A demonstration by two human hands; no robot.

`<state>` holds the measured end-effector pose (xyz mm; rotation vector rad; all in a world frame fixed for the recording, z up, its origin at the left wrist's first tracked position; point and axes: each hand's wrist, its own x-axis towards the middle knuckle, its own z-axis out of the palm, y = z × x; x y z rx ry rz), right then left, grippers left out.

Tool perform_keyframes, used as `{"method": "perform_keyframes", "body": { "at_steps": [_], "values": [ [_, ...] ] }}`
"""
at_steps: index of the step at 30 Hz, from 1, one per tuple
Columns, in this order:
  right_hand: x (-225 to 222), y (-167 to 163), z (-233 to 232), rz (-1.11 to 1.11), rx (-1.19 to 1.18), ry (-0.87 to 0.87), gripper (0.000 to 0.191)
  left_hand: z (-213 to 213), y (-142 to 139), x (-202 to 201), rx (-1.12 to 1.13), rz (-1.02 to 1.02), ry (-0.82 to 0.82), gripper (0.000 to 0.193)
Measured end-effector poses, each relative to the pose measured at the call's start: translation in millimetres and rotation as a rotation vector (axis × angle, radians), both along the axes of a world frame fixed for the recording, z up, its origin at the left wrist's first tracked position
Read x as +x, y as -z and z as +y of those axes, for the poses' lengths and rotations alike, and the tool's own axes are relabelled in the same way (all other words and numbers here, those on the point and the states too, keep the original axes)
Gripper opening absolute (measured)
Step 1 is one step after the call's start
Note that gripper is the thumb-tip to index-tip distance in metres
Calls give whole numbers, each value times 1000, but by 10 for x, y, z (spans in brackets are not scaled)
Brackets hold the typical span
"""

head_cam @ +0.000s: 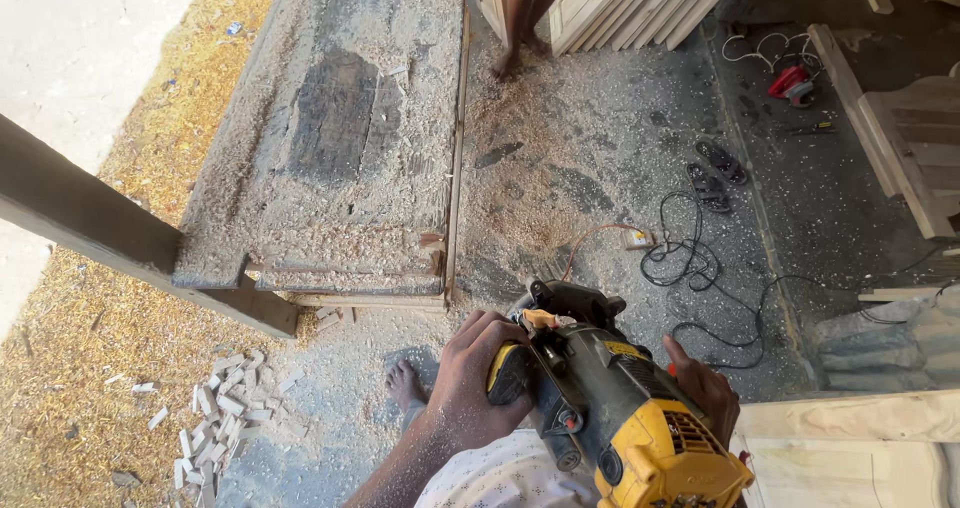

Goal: The person uses a handheld router to trim and smooth the edges and recessed panels of wooden cabinet door panels. A helper holds each panel steady while the person guides the router along the frame edges, then the finished panel is set aside and the next panel is brought to the workbench.

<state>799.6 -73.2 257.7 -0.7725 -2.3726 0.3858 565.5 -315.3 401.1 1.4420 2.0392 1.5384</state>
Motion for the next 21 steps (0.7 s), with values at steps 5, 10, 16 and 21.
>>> {"method": "perform_keyframes", "body": {
  "at_steps": [5,10,16,21],
  "values": [
    [-2,-60,-23,-25,-1,14,51,9,9,-16,42,20,-2,45],
    [-30,-140,-43,25,-19,-25,50,-15,-6,-4,8,-18,8,46],
    [-41,-185,-54,20,-59,-23,46,-35,-24,11,-9,-3,-26,45],
    [-36,-133,-6,40,-14,-68,50,-30,-16,0,-26,0,-12,46]
  ]
}}
